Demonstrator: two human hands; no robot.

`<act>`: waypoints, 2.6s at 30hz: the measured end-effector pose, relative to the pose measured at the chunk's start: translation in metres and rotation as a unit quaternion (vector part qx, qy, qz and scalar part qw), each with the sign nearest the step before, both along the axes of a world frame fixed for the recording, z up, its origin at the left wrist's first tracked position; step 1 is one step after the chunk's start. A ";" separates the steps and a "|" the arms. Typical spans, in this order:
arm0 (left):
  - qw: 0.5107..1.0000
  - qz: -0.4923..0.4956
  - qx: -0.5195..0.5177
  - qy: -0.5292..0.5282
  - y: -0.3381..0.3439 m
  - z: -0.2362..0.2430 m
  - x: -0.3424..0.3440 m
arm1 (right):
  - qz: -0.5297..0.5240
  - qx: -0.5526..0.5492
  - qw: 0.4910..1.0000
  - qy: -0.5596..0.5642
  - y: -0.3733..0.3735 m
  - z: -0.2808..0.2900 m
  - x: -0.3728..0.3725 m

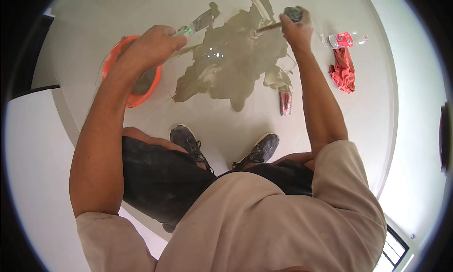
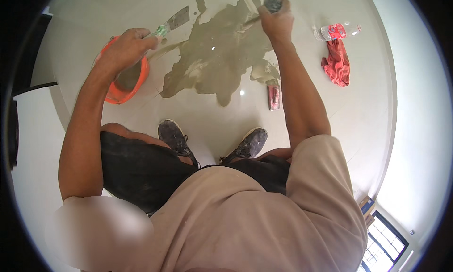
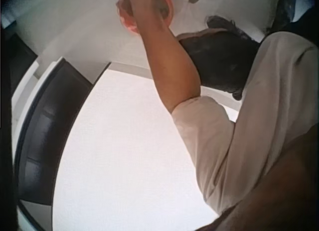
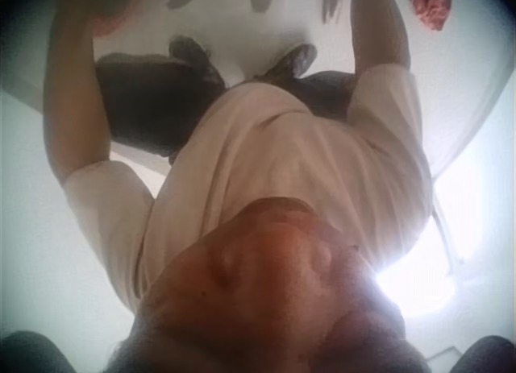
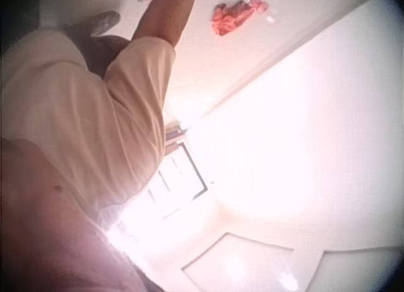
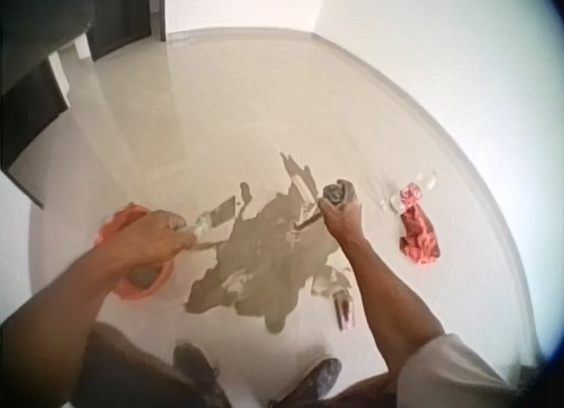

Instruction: The person patches a floor by applying a gray wet mixture from a bucket onto a light-colored tile surface using a putty knife and a hammer.

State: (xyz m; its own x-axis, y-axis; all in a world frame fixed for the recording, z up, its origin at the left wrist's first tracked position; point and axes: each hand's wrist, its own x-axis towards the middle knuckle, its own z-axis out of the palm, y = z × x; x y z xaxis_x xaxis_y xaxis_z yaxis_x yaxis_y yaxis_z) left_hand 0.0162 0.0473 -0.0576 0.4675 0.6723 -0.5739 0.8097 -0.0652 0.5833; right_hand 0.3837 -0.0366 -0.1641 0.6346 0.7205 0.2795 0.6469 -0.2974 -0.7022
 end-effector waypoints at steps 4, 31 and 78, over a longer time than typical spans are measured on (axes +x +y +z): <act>1.000 0.004 0.006 -0.029 -0.001 0.000 0.003 | -0.023 -0.017 1.000 -0.009 -0.007 -0.015 0.010; 1.000 0.013 0.001 -0.011 -0.002 0.000 -0.003 | -0.022 0.027 0.998 0.052 -0.006 -0.008 -0.001; 0.998 0.019 0.040 -0.039 0.004 -0.018 0.002 | 0.000 -0.025 0.997 0.069 0.004 0.008 -0.002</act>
